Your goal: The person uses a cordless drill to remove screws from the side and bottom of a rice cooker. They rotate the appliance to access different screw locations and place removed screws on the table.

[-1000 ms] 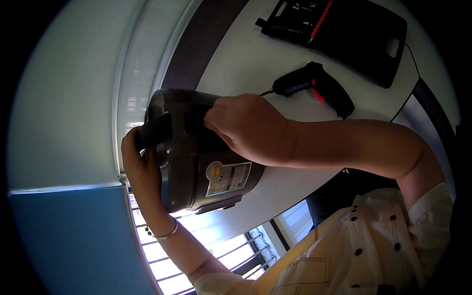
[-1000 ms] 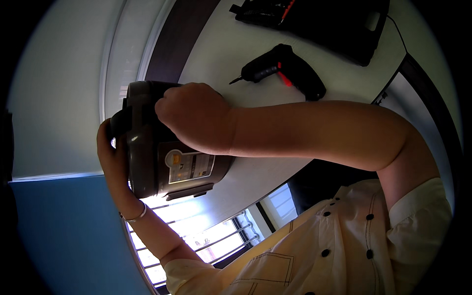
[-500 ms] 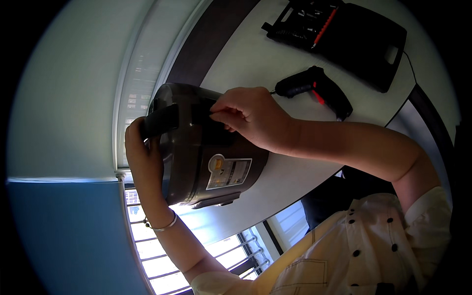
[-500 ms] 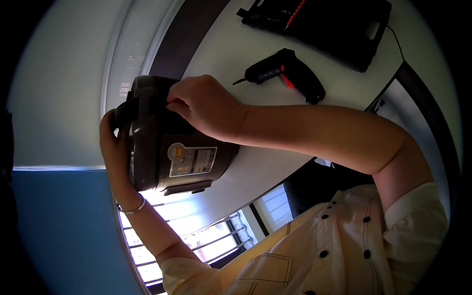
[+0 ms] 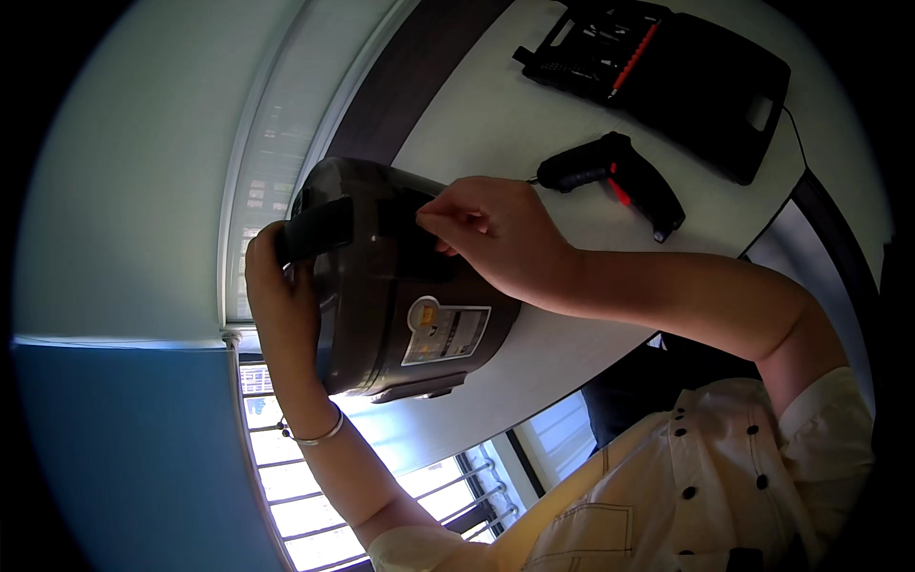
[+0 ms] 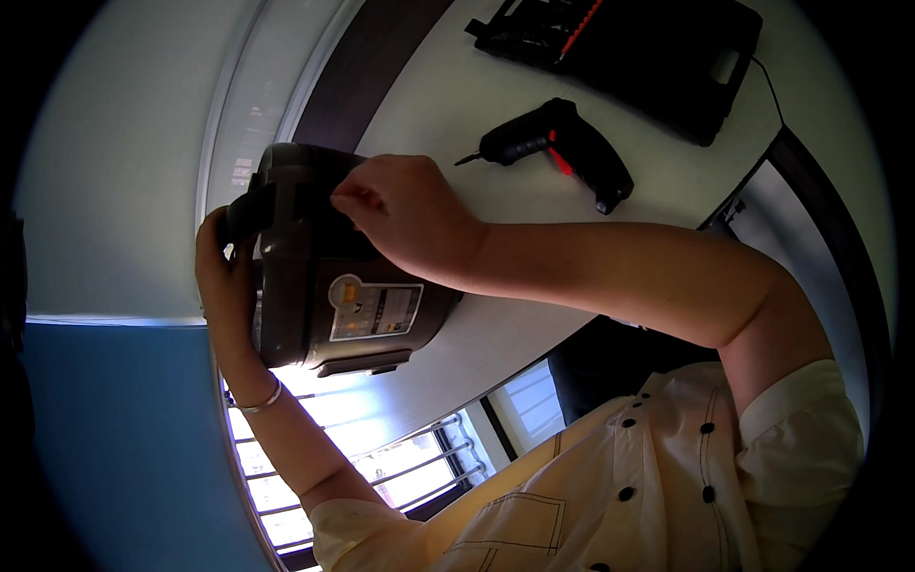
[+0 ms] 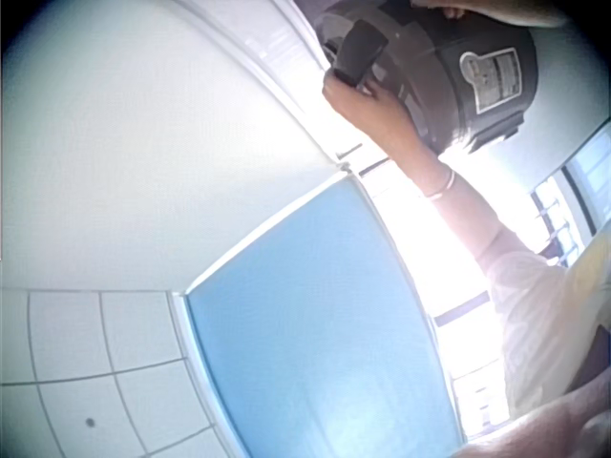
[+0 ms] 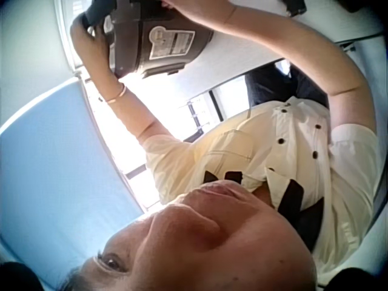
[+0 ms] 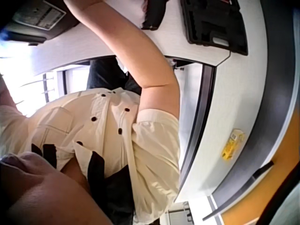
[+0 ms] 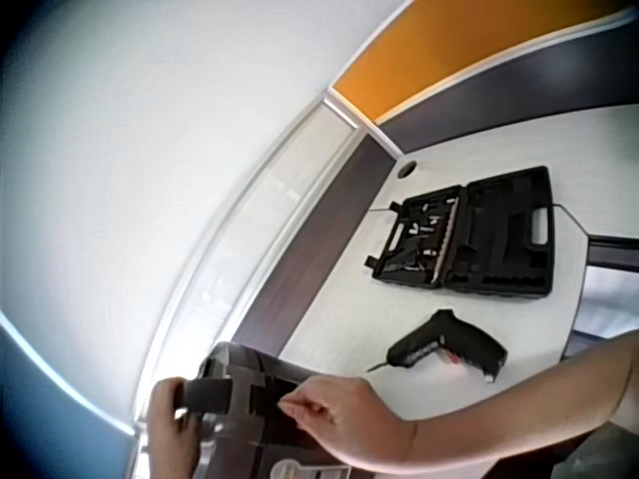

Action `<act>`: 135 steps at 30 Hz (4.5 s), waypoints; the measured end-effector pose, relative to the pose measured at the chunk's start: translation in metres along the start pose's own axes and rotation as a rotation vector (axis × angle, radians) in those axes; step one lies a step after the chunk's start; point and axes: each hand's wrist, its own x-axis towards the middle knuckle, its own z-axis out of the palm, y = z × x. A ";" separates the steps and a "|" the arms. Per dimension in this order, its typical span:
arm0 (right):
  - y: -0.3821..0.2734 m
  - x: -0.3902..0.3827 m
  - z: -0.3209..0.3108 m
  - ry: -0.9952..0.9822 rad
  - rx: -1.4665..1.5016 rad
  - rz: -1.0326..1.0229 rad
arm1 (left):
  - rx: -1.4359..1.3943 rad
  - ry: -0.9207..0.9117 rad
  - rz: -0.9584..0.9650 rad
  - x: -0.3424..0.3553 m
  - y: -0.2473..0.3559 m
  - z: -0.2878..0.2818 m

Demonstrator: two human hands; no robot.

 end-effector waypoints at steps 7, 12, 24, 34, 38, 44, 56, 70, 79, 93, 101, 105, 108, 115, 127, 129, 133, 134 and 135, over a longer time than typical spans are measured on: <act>0.009 -0.003 -0.001 -0.019 -0.040 -0.118 | -0.006 -0.002 -0.017 0.000 -0.002 0.001; 0.011 -0.007 0.002 0.008 -0.234 -0.373 | -0.012 0.006 -0.010 0.001 -0.003 0.002; 0.020 -0.002 -0.002 -0.017 -0.295 -0.533 | 0.005 0.001 0.002 0.002 -0.005 0.002; 0.016 0.006 -0.002 -0.067 0.164 -0.069 | -0.016 -0.013 -0.082 0.001 -0.002 0.001; 0.018 0.009 -0.002 -0.047 0.113 -0.187 | -0.017 -0.008 -0.043 0.001 -0.004 0.001; 0.013 0.008 -0.002 0.001 -0.120 -0.338 | 0.003 0.000 -0.028 0.001 -0.005 0.002; 0.019 0.012 -0.005 0.016 -0.251 -0.535 | -0.010 -0.001 -0.009 0.001 -0.006 0.002; 0.021 0.023 -0.012 -0.109 -0.311 -0.526 | 0.010 0.012 0.006 0.001 -0.005 0.002; 0.012 0.029 -0.020 -0.385 -0.202 -0.255 | -0.005 0.004 -0.004 0.000 -0.006 0.002; -0.003 0.028 -0.026 -0.465 -0.232 -0.113 | 0.013 0.010 0.002 0.000 -0.003 0.002; -0.007 0.029 -0.027 -0.523 -0.093 0.145 | 0.008 0.004 0.000 0.001 -0.007 0.003; -0.003 0.029 -0.028 -0.526 -0.061 0.181 | 0.004 0.008 0.006 0.001 -0.005 0.002; -0.003 0.029 -0.030 -0.527 -0.025 0.152 | 0.014 0.019 0.021 0.002 -0.007 0.003; -0.010 0.028 -0.026 -0.521 -0.145 0.142 | 0.017 0.015 0.016 0.001 -0.004 0.003; -0.007 0.030 -0.028 -0.475 -0.053 0.252 | 0.018 0.011 0.002 0.003 -0.004 0.002; -0.018 0.027 -0.036 -0.413 -0.070 0.305 | 0.015 0.006 0.002 0.003 -0.006 0.004; -0.026 0.003 -0.087 -0.146 -0.728 -0.031 | 0.017 0.037 0.040 0.001 -0.010 0.002; -0.021 -0.006 -0.102 -0.059 -0.866 -0.139 | 0.022 0.031 0.024 -0.002 -0.011 0.001; -0.020 -0.015 -0.116 -0.052 -0.954 -0.097 | 0.017 0.029 0.015 -0.003 -0.010 0.002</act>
